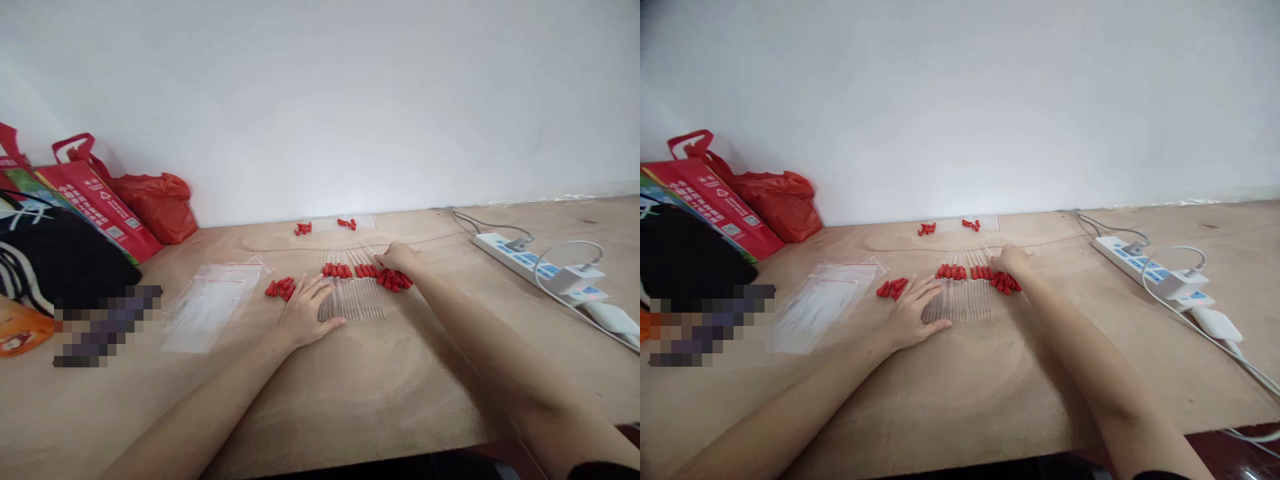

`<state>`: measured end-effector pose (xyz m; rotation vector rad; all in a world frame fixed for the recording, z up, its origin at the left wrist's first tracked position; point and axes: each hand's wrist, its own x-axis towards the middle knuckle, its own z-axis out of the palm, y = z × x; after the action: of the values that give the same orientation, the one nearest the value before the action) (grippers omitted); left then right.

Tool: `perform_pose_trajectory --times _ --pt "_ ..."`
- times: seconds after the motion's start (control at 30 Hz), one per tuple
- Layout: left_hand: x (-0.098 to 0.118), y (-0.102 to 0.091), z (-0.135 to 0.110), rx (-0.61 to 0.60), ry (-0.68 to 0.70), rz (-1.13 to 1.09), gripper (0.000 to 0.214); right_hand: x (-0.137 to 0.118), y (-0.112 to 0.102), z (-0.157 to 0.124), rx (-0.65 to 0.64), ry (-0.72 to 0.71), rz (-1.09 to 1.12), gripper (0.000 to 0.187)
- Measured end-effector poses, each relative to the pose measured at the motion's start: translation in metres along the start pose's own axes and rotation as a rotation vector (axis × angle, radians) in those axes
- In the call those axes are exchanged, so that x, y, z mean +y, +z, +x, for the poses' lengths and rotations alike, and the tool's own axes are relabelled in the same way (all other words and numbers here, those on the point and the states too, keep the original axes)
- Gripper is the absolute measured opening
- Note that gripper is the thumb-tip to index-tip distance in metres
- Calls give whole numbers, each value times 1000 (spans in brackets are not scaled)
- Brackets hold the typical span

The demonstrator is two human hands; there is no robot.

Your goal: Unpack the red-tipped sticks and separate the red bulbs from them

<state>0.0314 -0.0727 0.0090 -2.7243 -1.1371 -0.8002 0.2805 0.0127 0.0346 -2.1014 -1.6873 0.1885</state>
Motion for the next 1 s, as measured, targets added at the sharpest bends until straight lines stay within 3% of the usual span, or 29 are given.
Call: perform_pose_trajectory --times 0.13,0.33,0.53,0.7,1.0 --pt "3 -5 0 73 23 42 59 -2 -14 -26 71 -120 30 30" --pt "2 -11 -1 365 -8 101 58 5 -5 -92 429 -699 37 23" --pt "7 -12 -2 277 197 227 23 2 12 -119 522 -1004 48 18" --pt "13 -7 -2 249 237 183 11 -3 14 -119 538 -1047 67 14" --pt "17 -7 -5 274 197 152 15 0 13 -120 480 -1042 52 13"
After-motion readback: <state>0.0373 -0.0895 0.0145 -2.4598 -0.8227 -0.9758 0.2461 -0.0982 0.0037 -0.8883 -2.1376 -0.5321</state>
